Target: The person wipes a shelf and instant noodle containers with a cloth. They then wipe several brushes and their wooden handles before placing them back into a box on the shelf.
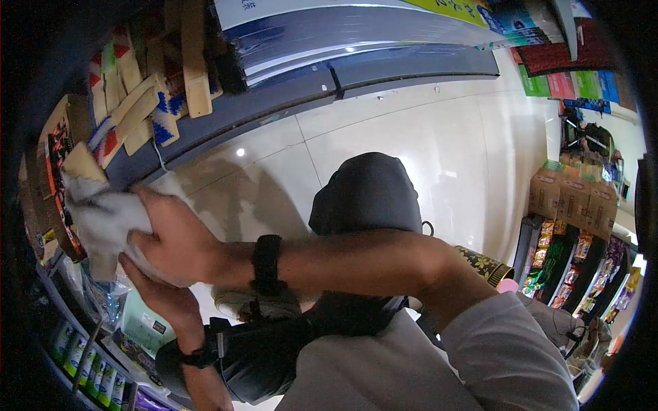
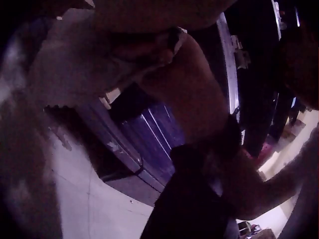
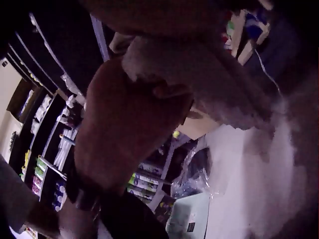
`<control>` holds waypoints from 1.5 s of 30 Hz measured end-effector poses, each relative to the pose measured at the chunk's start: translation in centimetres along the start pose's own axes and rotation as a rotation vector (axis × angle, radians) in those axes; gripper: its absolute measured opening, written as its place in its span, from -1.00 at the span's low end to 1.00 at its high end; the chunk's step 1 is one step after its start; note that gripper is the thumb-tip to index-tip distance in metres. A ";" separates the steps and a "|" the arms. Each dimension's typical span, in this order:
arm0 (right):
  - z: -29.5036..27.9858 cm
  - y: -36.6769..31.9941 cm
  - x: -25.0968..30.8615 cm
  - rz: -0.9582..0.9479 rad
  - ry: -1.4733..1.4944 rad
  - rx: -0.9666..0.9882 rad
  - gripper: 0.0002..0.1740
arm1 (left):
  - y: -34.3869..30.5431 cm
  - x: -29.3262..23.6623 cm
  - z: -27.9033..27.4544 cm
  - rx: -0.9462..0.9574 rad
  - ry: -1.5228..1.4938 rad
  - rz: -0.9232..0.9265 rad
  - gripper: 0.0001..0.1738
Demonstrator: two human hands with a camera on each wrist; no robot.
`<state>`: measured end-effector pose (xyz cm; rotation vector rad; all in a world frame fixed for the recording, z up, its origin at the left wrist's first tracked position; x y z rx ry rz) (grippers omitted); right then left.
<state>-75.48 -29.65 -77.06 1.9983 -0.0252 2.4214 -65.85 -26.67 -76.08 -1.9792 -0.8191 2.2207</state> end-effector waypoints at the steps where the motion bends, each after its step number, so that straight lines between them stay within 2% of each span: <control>1: -0.2 0.3 -0.1 0.003 -0.050 -0.076 -0.43 | -0.5 0.7 0.0 0.071 0.205 0.126 -0.45; 2: -0.3 0.4 -0.2 0.006 -0.098 -0.152 -0.43 | -0.1 0.7 -0.1 0.071 0.206 0.126 -0.45; 3: -0.4 0.1 -0.2 0.090 -0.042 -0.123 -0.41 | 0.5 0.8 -0.2 0.113 0.073 0.002 -0.46; 4: -0.3 -0.4 -0.2 0.090 -0.041 -0.117 -0.41 | 1.0 0.8 -0.3 0.150 -0.064 -0.120 -0.47; 6: 0.4 -1.5 -0.6 0.039 -0.071 -0.098 -0.41 | 2.3 0.3 -1.2 0.129 0.003 -0.080 -0.49; 8: 1.5 -2.4 -1.4 -0.025 -0.103 -0.121 -0.41 | 4.7 1.0 -3.9 0.156 -0.041 -0.155 -0.49; 10: 1.7 -2.1 -1.4 -0.091 -0.137 -0.153 -0.42 | 4.8 2.7 -5.0 0.139 -0.002 -0.072 -0.46; 12: -0.1 -0.4 -1.2 0.008 0.130 0.011 -0.45 | 3.9 2.5 -4.0 0.199 0.193 0.025 -0.41; 13: -0.2 1.0 -2.8 -0.012 0.113 -0.010 -0.52 | 1.9 2.2 -2.0 0.125 0.104 0.002 -0.36; 14: -0.5 1.1 -2.4 -0.014 0.114 -0.008 -0.52 | 0.0 0.2 -0.5 0.158 0.179 -0.175 -0.33; 17: -0.9 0.6 -1.1 -0.106 0.207 -0.019 -0.47 | 1.6 1.2 -2.0 0.180 0.250 -0.154 -0.37; 19: 0.2 -1.3 -1.3 -0.049 0.204 -0.017 -0.45 | 4.8 3.1 -4.5 0.136 0.558 0.259 -0.44; 20: 0.7 -2.2 -1.6 0.006 0.205 -0.015 -0.43 | 5.0 2.6 -4.5 0.128 0.560 0.263 -0.44; 22: 1.4 -2.9 -2.1 -0.003 0.180 0.003 -0.41 | 5.7 1.2 -4.6 0.067 0.433 0.161 -0.52; 23: 1.9 -3.1 -2.2 -0.007 0.155 0.008 -0.38 | 5.9 1.2 -5.0 0.134 0.535 0.308 -0.51; 24: 1.6 -3.0 -1.1 0.069 0.320 0.036 -0.38 | 5.7 0.4 -4.6 0.103 0.553 0.322 -0.51; 25: 0.7 -2.4 0.5 0.148 0.484 0.064 -0.39 | 5.3 -0.3 -3.1 0.076 0.263 0.212 -0.50; 26: -0.3 -1.6 1.2 0.334 0.417 0.031 -0.40 | 4.6 -1.0 -1.8 0.056 -0.032 0.107 -0.50; 27: -1.4 -0.6 1.7 0.517 0.341 -0.003 -0.42 | 3.5 -2.6 -0.4 0.132 -0.014 0.055 -0.46; 28: -2.4 0.5 1.8 0.581 0.480 -0.066 -0.46 | 2.7 -4.2 0.4 0.212 0.003 -0.005 -0.43; 29: -3.2 1.3 2.0 0.648 0.614 -0.135 -0.49 | 2.2 -4.7 -0.2 0.424 0.033 -0.109 -0.36; 30: -3.6 1.6 2.9 0.648 0.619 -0.132 -0.49 | 1.9 -4.7 0.2 0.421 0.038 -0.107 -0.36; 32: -3.9 2.2 4.8 0.457 1.084 0.003 -0.42 | 1.4 -4.2 1.5 0.208 0.134 -0.122 -0.34; 33: -3.9 2.0 5.0 0.454 1.019 0.037 -0.38 | 1.7 -3.6 1.3 0.289 0.103 -0.112 -0.34; 34: -3.4 1.6 4.9 0.453 1.020 0.036 -0.38 | 1.7 -3.2 1.3 0.290 0.104 -0.112 -0.34; 36: -2.2 1.2 4.1 0.521 0.619 -0.027 -0.26 | 1.6 -2.9 1.7 0.315 0.121 -0.102 -0.32; 37: -2.4 1.4 3.6 0.549 0.596 -0.058 -0.35 | 1.0 -3.3 1.8 0.348 0.123 -0.168 -0.32; 38: -2.9 1.8 3.8 0.550 0.598 -0.061 -0.35 | 0.5 -3.0 1.7 0.350 0.125 -0.170 -0.32; 40: -4.3 2.6 4.4 0.610 0.684 -0.128 -0.40 | -0.5 -2.3 1.5 0.479 0.281 -0.194 -0.32; 41: -4.6 2.9 4.4 0.545 0.649 -0.178 -0.42 | -1.5 -2.5 2.3 0.568 0.242 -0.185 -0.32; 42: -4.4 2.9 4.5 0.546 0.649 -0.176 -0.42 | -1.8 -2.5 2.5 0.566 0.242 -0.185 -0.32; 44: -4.3 3.0 5.0 0.403 0.586 -0.381 -0.42 | -2.2 -2.6 3.0 0.610 0.308 -0.155 -0.30; 45: -4.6 3.3 3.3 0.184 0.360 -0.333 -0.42 | -2.3 -2.9 3.3 0.525 0.381 -0.112 -0.29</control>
Point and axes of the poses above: each hand's wrist, its own y-axis towards the middle knuckle, its own z-axis out of the palm, x = y × z, the point moved 1 cm from there along y, towards the middle knuckle, and after that the axes turned 5 degrees about x, right-handed, at the moved point
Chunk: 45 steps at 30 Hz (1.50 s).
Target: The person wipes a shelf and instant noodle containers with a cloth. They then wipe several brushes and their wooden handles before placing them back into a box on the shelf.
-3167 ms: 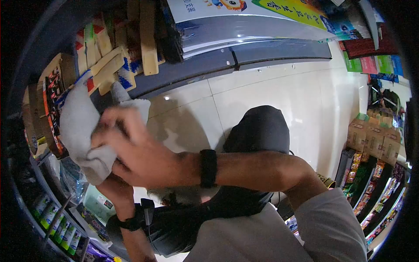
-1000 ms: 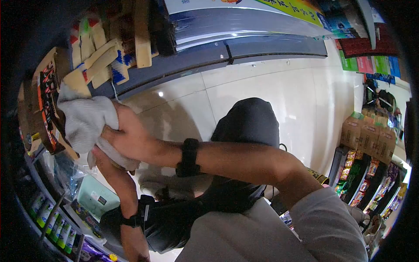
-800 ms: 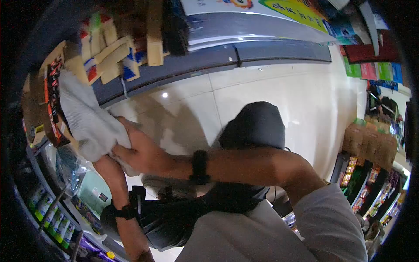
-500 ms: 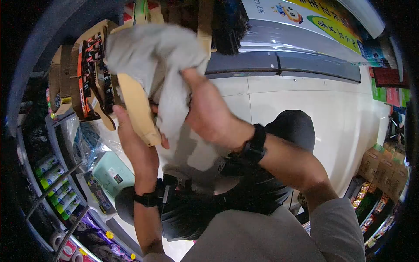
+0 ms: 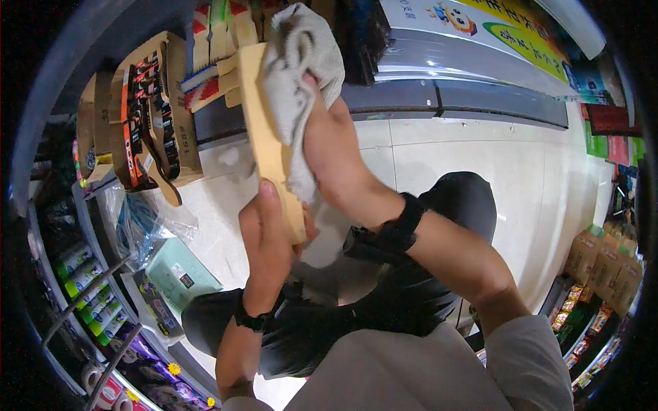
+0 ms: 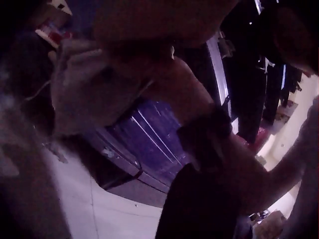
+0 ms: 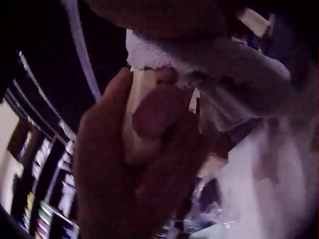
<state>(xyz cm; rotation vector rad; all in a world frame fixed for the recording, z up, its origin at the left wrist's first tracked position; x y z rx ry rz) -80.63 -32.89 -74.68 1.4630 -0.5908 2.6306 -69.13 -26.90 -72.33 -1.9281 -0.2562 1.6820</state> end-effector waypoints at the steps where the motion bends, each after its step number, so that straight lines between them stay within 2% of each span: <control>1: -0.5 0.0 -1.8 0.001 -0.002 0.001 -0.42 | 0.2 0.0 -0.1 -0.001 -0.003 -0.001 -0.29; 3: 0.2 -0.7 -2.6 -0.564 -0.604 0.071 -0.47 | 0.9 -0.1 -1.3 -0.225 0.026 0.007 -0.28; 4: 0.5 -2.7 -2.9 -0.448 -0.849 0.110 -0.44 | 1.5 0.5 -2.7 -0.243 0.004 0.030 -0.28; 5: 0.7 -4.1 -2.9 -0.449 -0.847 0.119 -0.44 | 2.4 1.0 -3.1 -0.252 0.002 0.030 -0.28; 7: 1.1 -6.1 -3.2 -0.332 -0.857 0.463 -0.39 | 4.1 1.8 -4.2 -0.550 -0.206 0.296 -0.27; 8: 1.0 -7.0 -3.3 -0.334 -0.853 0.474 -0.39 | 4.2 3.1 -6.3 -0.515 0.296 0.389 -0.25; 9: 0.7 -7.8 -3.7 -0.376 -0.914 0.523 -0.37 | 4.0 2.5 -6.8 -0.524 0.300 0.388 -0.25; 10: 0.6 -8.1 -4.0 -0.421 -0.974 0.570 -0.34 | 4.0 1.6 -7.2 -0.441 -0.095 0.260 -0.25; 11: 0.5 -7.8 -4.0 -0.427 -0.967 0.576 -0.34 | 4.1 1.1 -7.4 -0.345 -0.485 0.130 -0.25; 13: 0.3 -6.7 -4.0 -0.322 -0.645 0.568 -0.37 | 4.1 1.5 -7.1 -0.371 -0.379 0.169 -0.24; 14: 0.3 -5.8 -3.5 -0.391 -0.645 0.443 -0.35 | 4.2 1.7 -6.2 -0.439 -0.295 0.228 -0.24; 15: 0.3 -4.6 -3.0 -0.391 -0.642 0.446 -0.35 | 4.1 1.3 -5.3 -0.506 -0.211 0.284 -0.25; 16: 0.1 -3.5 -2.2 -0.413 -0.676 0.389 -0.34 | 2.6 0.5 -5.0 -0.320 -0.203 -0.013 -0.23; 17: 0.1 -3.0 -1.4 -0.431 -0.710 0.334 -0.34 | 2.5 0.6 -4.7 -0.328 -0.209 -0.015 -0.23; 19: 0.5 -5.2 -1.1 -0.386 -0.799 0.409 -0.38 | 3.3 0.8 -4.0 -0.404 -0.165 0.236 -0.24; 20: 0.4 -6.1 -2.2 -0.391 -0.818 0.497 -0.40 | 6.9 3.2 -3.4 -1.115 0.202 0.485 -0.30; 21: 0.5 -6.7 -2.6 -0.394 -0.838 0.581 -0.43 | 6.0 2.7 -4.4 -1.110 0.202 0.486 -0.30; 23: 0.3 -6.9 -2.3 -0.318 -0.795 0.624 -0.49 | 4.0 1.1 -6.9 -0.291 -0.498 0.192 -0.36; 24: 0.2 -6.6 -2.0 -0.327 -0.703 0.601 -0.51 | 4.2 0.5 -6.5 -0.399 -0.511 0.172 -0.37; 25: 0.1 -6.1 -1.8 -0.335 -0.611 0.579 -0.54 | 3.9 0.0 -6.2 -0.398 -0.511 0.171 -0.37; 26: -0.5 -4.8 -2.1 -0.506 -0.623 0.517 -0.59 | 3.5 -0.4 -6.0 -0.335 -0.424 0.146 -0.37; 27: -0.7 -4.0 -1.8 -0.504 -0.621 0.517 -0.59 | 3.2 -0.6 -5.9 -0.272 -0.336 0.119 -0.37; 29: -1.0 -2.9 -0.7 -0.069 -0.269 0.299 -0.61 | 3.3 -0.3 -5.7 -0.294 -0.275 0.143 -0.38; 30: -0.7 -2.6 -0.3 0.033 -0.225 0.227 -0.62 | 2.9 -0.4 -5.7 -0.260 -0.266 0.097 -0.40; 31: -0.5 -2.8 -0.4 0.031 -0.226 0.226 -0.62 | 2.7 -0.5 -5.5 -0.223 -0.256 0.053 -0.42; 33: 0.6 -3.7 -1.0 -0.113 -0.451 0.347 -0.62 | 3.2 0.0 -4.8 -0.234 -0.140 0.063 -0.38; 34: 0.9 -4.5 -2.1 -0.145 -0.322 0.419 -0.59 | 3.4 0.7 -4.4 -0.249 -0.024 0.068 -0.34; 35: 0.6 -4.4 -2.1 -0.144 -0.322 0.416 -0.59 | 3.6 1.4 -4.2 -0.266 0.092 0.073 -0.28; 36: 0.2 -4.3 -2.0 -0.197 -0.485 0.434 -0.56 | 3.9 2.2 -4.7 -0.230 0.199 0.153 -0.34; 37: 0.0 -4.3 -1.9 -0.247 -0.649 0.450 -0.53 | 4.2 2.7 -5.1 -0.228 0.199 0.150 -0.34; 39: 0.1 -4.5 -2.0 -0.269 -0.676 0.459 -0.56 | 4.3 2.7 -5.6 -0.315 0.512 0.374 -0.46; 40: 0.3 -4.6 -2.0 -0.296 -0.701 0.470 -0.59 | 4.0 2.6 -5.8 -0.283 0.400 0.341 -0.54; 41: 0.6 -4.8 -2.1 -0.296 -0.700 0.474 -0.59 | 3.9 2.0 -5.8 -0.286 0.399 0.341 -0.54; 43: 1.0 -5.3 -2.2 -0.337 -0.769 0.381 -0.57 | 3.7 1.1 -5.4 -0.353 0.480 0.572 -0.52; 44: 0.9 -5.6 -2.3 -0.341 -0.768 0.382 -0.57 | 3.2 1.4 -4.9 -0.402 0.287 0.374 -0.50; 45: 0.9 -5.8 -2.4 -0.356 -0.811 0.440 -0.47 | 3.1 1.5 -4.1 -0.404 0.288 0.388 -0.50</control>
Point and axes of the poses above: each hand's wrist, its own y-axis towards the middle knuckle, its own z-axis out of the palm, x = y × z, the point moved 1 cm from there along y, towards the middle knuckle, and after that the axes turned 5 degrees about x, right-handed, at the moved point
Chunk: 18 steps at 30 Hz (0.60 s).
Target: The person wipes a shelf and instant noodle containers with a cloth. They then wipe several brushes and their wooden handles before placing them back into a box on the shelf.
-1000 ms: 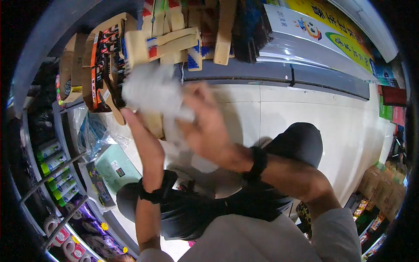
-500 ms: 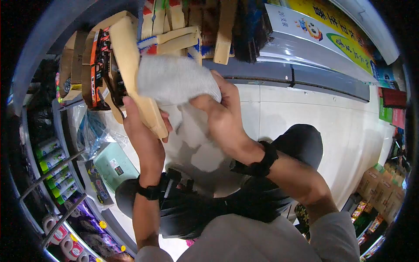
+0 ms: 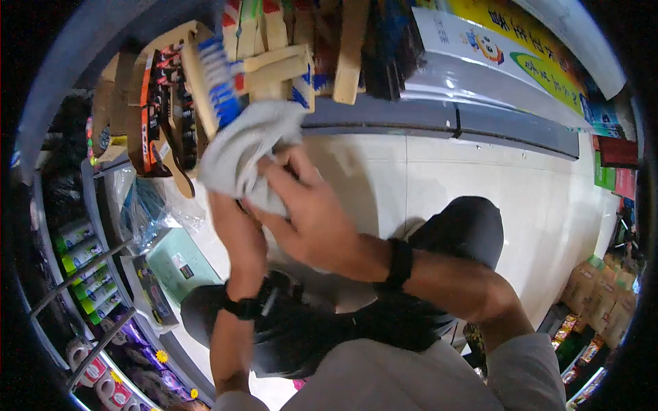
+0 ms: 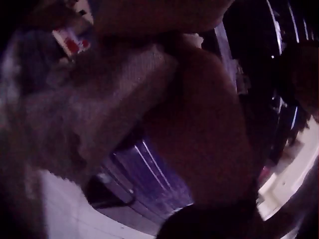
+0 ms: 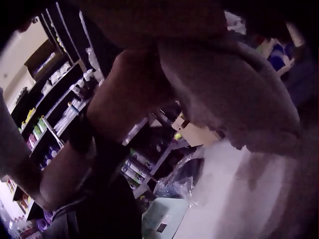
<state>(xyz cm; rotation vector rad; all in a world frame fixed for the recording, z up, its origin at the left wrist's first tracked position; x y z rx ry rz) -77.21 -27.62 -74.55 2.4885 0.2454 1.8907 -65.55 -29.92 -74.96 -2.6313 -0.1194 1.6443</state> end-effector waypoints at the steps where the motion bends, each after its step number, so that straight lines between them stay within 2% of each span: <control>1: 0.0 0.1 -0.1 -0.035 -0.040 0.054 -0.35 | -0.2 0.1 0.7 -0.046 -0.479 -0.153 -0.49; 2: 0.1 0.0 -0.1 -0.046 -0.040 0.049 -0.35 | -0.3 0.2 1.0 -0.083 -0.955 -0.312 -0.48; 3: 0.2 -0.2 -0.1 -0.062 -0.051 0.101 -0.33 | -0.1 0.0 0.6 0.018 -0.908 -0.300 -0.44; 4: 0.3 -0.6 -0.2 -0.080 -0.063 0.155 -0.30 | 0.4 0.3 0.0 0.015 -0.908 -0.294 -0.44; 6: 0.6 -1.7 0.0 -0.147 -0.129 0.189 -0.30 | 1.8 1.0 -1.5 0.491 -1.305 -0.002 -0.41; 7: 0.8 -2.1 0.2 -0.135 -0.140 0.248 -0.29 | 2.7 1.8 -2.0 0.480 -1.431 -0.134 -0.38; 8: 1.0 -2.3 0.1 -0.121 -0.150 0.306 -0.29 | 2.4 1.7 -1.8 0.480 -1.431 -0.133 -0.38; 10: 0.8 -2.0 -0.1 -0.133 -0.106 0.275 -0.30 | 1.0 1.5 -1.2 0.403 -1.237 -0.107 -0.41; 11: 0.4 -1.3 0.0 -0.098 -0.065 0.197 -0.30 | -0.2 3.3 -1.3 0.283 -1.162 -0.239 -0.44; 12: 0.0 -0.5 0.1 -0.063 -0.024 0.120 -0.31 | -0.1 3.0 -0.9 0.282 -1.162 -0.240 -0.44; 13: -0.5 0.1 0.2 0.015 -0.061 0.142 -0.29 | -0.1 2.6 0.0 0.185 -1.097 -0.347 -0.45; 14: -0.3 0.0 0.0 0.016 -0.059 0.145 -0.29 | -0.1 2.1 0.7 0.088 -1.027 -0.453 -0.47; 15: 0.1 -0.1 -0.4 0.007 -0.047 0.122 -0.39 | 0.0 1.5 1.0 -0.009 -0.959 -0.462 -0.50; 16: 0.2 -0.1 -0.7 -0.004 -0.036 0.098 -0.49 | 0.1 1.9 0.7 -0.010 -0.960 -0.460 -0.50; 17: 0.2 -0.3 -0.8 -0.007 -0.038 0.098 -0.49 | 0.2 2.6 -0.1 0.047 -0.682 -0.221 -0.53; 18: 0.0 -0.7 -0.9 -0.059 0.011 0.236 -0.54 | 0.7 2.3 -0.8 0.098 -0.401 0.016 -0.55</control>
Point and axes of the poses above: each hand's wrist, its own y-axis towards the middle knuckle, its own z-axis out of the palm, x = y × z, the point moved 1 cm from there along y, towards the middle knuckle, and after that the axes turned 5 degrees about x, right-handed, at the moved point
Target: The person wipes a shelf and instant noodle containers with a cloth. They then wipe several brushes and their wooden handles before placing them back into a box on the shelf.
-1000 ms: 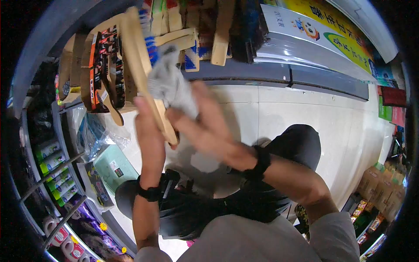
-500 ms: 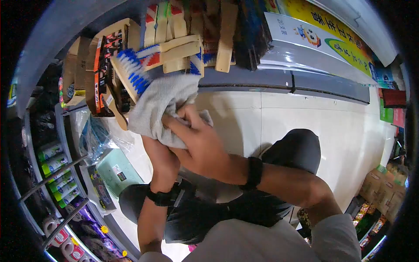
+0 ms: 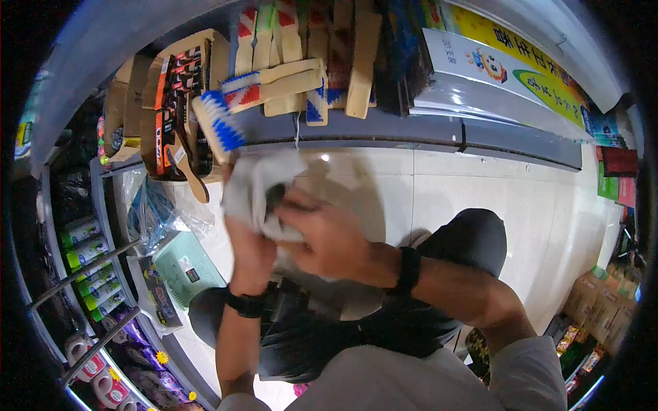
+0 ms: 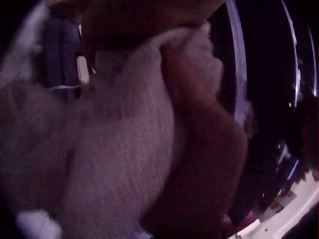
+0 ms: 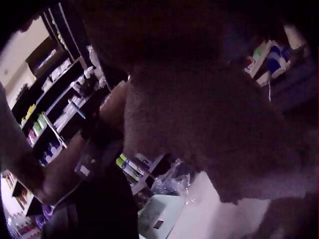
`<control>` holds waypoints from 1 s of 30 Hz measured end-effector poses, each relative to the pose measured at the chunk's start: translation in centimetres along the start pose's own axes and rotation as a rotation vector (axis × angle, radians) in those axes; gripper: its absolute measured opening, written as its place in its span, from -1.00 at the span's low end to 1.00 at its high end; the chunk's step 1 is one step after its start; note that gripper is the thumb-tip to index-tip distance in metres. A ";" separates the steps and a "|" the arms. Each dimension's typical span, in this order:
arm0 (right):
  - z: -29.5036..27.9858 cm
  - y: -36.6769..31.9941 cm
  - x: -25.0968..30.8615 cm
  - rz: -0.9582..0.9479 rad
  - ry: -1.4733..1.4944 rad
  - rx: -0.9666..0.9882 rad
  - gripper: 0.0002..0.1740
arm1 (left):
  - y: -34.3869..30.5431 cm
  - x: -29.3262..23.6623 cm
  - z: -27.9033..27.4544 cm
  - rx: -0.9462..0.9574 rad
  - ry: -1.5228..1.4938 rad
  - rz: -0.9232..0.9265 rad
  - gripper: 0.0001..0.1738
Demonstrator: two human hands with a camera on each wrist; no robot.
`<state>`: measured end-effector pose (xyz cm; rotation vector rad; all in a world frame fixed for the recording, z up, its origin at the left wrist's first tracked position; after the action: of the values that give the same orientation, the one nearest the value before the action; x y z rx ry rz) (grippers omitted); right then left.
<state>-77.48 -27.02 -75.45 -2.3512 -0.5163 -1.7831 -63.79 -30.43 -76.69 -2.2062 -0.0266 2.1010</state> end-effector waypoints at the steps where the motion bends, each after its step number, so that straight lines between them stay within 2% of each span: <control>1: -0.1 -0.2 0.0 -0.057 0.047 0.138 -0.59 | 0.9 -0.5 -0.9 -0.044 -0.324 -0.193 -0.58; 2: -0.3 -0.1 0.1 -0.062 0.045 0.140 -0.59 | 2.0 -2.0 -1.5 -0.086 -0.647 -0.385 -0.59; 4: -0.6 0.0 0.5 -0.119 0.176 0.204 -0.65 | 2.4 -2.8 -2.9 -0.107 -0.551 -0.369 -0.62; 6: -1.6 1.0 0.7 -0.077 0.228 0.141 -0.68 | 1.8 -3.6 -2.9 -0.110 -0.459 -0.343 -0.65; 8: -3.0 2.4 0.4 0.085 0.158 0.099 -0.65 | 1.3 -4.4 -2.2 -0.119 -0.376 -0.310 -0.68; 9: -2.5 2.9 -0.3 0.406 0.238 -0.044 -0.63 | 1.2 -4.8 -1.3 -0.208 -0.407 -0.289 -0.68; 10: -2.8 3.4 -0.5 0.403 0.230 -0.039 -0.63 | 1.1 -5.0 -1.0 -0.297 -0.434 -0.269 -0.67; 12: -4.7 5.3 -0.7 0.268 -0.221 -0.223 -0.58 | 0.7 -4.6 -1.6 -0.364 -0.474 -0.271 -0.60; 14: -5.8 6.7 -2.6 0.052 -0.566 -0.310 -0.52 | -0.3 -5.1 -1.9 -0.208 -0.349 -0.275 -0.56; 15: -6.1 7.5 -3.5 0.044 -0.568 -0.316 -0.52 | -0.7 -5.4 -1.6 -0.229 -0.350 -0.248 -0.56; 17: -6.3 8.7 -4.9 0.182 -0.755 -0.307 -0.44 | -1.4 -5.9 -1.6 -0.211 -0.334 -0.280 -0.57; 20: -5.7 9.7 -6.1 0.218 -0.846 -0.204 -0.34 | -2.0 -5.9 -2.4 -0.189 -0.343 -0.333 -0.58; 24: -5.6 11.3 -6.5 0.109 -0.889 -0.312 -0.38 | -2.3 -6.2 -3.5 -0.154 -0.384 -0.406 -0.63; 26: -6.3 12.2 -6.5 0.543 -0.809 -0.044 -0.36 | -2.5 -6.5 -3.9 -0.140 -0.393 -0.438 -0.65; 27: -6.2 12.6 -6.5 0.500 -0.800 -0.122 -0.36 | -2.6 -6.5 -4.1 -0.134 -0.405 -0.437 -0.64; 30: -6.3 13.4 -8.0 0.469 -0.901 -0.165 -0.39 | -2.7 -6.0 -4.9 -0.127 -0.375 -0.443 -0.63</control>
<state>-80.30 -42.94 -80.10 -2.9698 0.1245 -0.5341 -59.08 -28.49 -70.27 -1.6258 -0.6273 2.2458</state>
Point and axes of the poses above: each hand's wrist, its own y-axis towards the middle knuckle, its own z-axis out of the palm, x = y × z, the point moved 1 cm from there along y, towards the middle knuckle, and after that the axes turned 5 degrees about x, right-handed, at the moved point
